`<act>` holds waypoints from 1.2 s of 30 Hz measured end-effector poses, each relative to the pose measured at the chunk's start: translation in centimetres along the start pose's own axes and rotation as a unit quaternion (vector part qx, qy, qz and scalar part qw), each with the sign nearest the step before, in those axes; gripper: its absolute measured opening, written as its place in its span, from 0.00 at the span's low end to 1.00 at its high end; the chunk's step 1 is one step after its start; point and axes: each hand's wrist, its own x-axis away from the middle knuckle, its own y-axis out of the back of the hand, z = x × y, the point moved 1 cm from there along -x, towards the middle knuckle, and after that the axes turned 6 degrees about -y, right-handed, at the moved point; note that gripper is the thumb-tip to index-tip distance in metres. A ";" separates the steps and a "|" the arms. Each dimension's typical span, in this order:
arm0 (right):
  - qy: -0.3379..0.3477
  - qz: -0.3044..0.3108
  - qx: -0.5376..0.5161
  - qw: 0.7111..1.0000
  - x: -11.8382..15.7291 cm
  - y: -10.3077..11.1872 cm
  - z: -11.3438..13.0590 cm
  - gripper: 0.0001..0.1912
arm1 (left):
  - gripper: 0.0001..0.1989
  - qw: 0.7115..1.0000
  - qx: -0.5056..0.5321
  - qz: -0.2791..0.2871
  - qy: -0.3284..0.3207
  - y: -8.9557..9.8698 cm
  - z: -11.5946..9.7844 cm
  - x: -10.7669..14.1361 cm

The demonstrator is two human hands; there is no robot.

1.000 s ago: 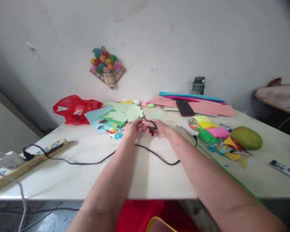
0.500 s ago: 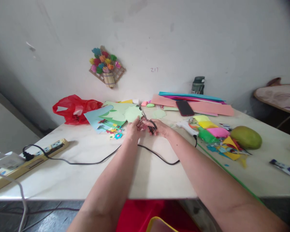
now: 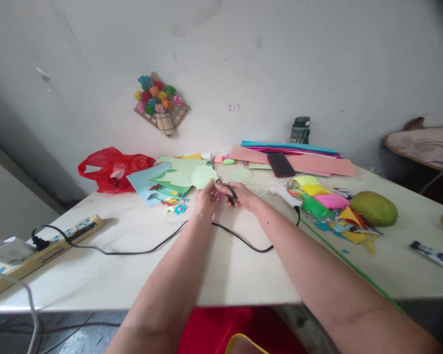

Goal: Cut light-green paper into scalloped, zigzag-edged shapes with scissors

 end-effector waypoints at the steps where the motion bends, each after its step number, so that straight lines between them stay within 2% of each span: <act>1: 0.003 0.001 -0.001 1.000 0.0 0.0 0.0 0.24 | 0.05 1.000 0.002 0.003 0.000 0.0 0.0 0.0; 8: 0.009 0.004 -0.002 1.000 0.1 0.1 0.0 0.24 | 0.04 1.000 0.014 0.019 -0.002 0.0 0.1 0.0; 21: 0.012 -0.007 -0.012 1.000 -0.4 0.1 -0.6 0.23 | 0.06 1.000 -0.009 0.009 -0.007 -0.1 0.0 0.1; 26: 0.004 -0.003 -0.020 1.000 -0.2 0.0 -0.2 0.20 | 0.04 1.000 0.000 0.005 -0.008 -0.2 -0.2 0.2; 36: -0.003 0.009 -0.007 1.000 -0.3 0.6 -0.3 0.17 | 0.03 0.999 -0.013 0.028 0.013 0.2 -0.3 0.0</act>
